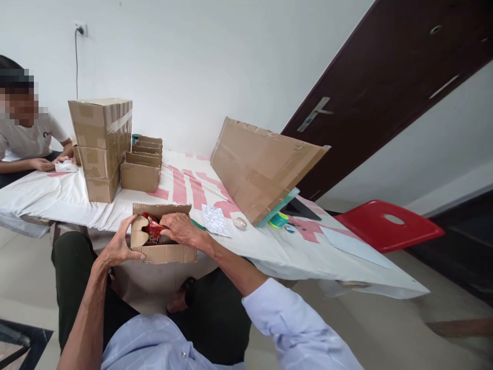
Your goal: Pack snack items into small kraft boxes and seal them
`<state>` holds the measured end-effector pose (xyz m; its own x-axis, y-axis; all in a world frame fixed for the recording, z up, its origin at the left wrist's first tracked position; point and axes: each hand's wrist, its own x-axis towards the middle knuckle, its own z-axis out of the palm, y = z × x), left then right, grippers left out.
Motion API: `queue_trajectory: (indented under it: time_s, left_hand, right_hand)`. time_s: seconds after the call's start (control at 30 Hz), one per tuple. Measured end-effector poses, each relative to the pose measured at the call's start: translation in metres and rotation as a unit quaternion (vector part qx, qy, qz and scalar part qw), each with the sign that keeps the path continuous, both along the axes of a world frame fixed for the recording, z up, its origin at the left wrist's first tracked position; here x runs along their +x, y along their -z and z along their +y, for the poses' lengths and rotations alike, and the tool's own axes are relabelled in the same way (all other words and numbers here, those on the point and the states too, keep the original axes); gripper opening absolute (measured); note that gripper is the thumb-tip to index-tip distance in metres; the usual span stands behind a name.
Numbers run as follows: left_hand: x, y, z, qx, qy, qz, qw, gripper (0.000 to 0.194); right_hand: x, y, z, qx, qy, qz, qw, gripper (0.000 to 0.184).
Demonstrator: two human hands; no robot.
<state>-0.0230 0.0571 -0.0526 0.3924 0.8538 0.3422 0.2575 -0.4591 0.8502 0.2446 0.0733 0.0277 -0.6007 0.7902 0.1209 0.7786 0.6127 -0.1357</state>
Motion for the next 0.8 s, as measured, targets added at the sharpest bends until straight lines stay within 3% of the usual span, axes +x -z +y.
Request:
queue_trajectory:
  time_s: [0.07, 0.17, 0.33, 0.43, 0.53, 0.6, 0.7, 0.8]
  left_hand:
    - [-0.003, -0.003, 0.008, -0.014, -0.003, -0.012, 1.0, 0.127]
    - [-0.003, -0.013, 0.031, -0.022, 0.001, -0.028, 0.999, 0.126]
    - [0.003, -0.035, 0.076, 0.028, 0.019, -0.038, 0.999, 0.112]
    - [0.001, -0.05, 0.084, 0.058, -0.052, -0.026, 0.997, 0.104]
    - [0.001, -0.068, 0.067, 0.067, -0.149, -0.054, 0.985, 0.082]
    - [0.01, -0.08, 0.049, 0.028, -0.108, -0.094, 0.989, 0.076]
    - [0.032, -0.095, 0.026, -0.036, 0.017, -0.133, 0.99, 0.076]
    - [0.05, -0.103, 0.019, -0.04, 0.014, -0.169, 0.985, 0.063]
  right_hand:
    - [0.011, -0.021, -0.002, 0.016, -0.012, 0.104, 0.994, 0.008]
    - [0.028, -0.053, -0.004, 0.01, -0.023, 0.265, 0.964, 0.015]
    - [0.044, -0.09, -0.003, 0.016, -0.017, 0.377, 0.926, 0.02]
    - [0.048, -0.093, -0.001, 0.012, -0.013, 0.386, 0.922, 0.019]
    - [0.045, -0.085, -0.001, 0.008, -0.02, 0.366, 0.93, 0.014]
    - [0.038, -0.078, -0.003, -0.002, -0.03, 0.349, 0.937, 0.012]
    - [0.025, -0.073, -0.01, -0.006, -0.053, 0.332, 0.942, 0.01]
    - [0.019, -0.07, -0.012, 0.06, -0.035, 0.36, 0.93, 0.008]
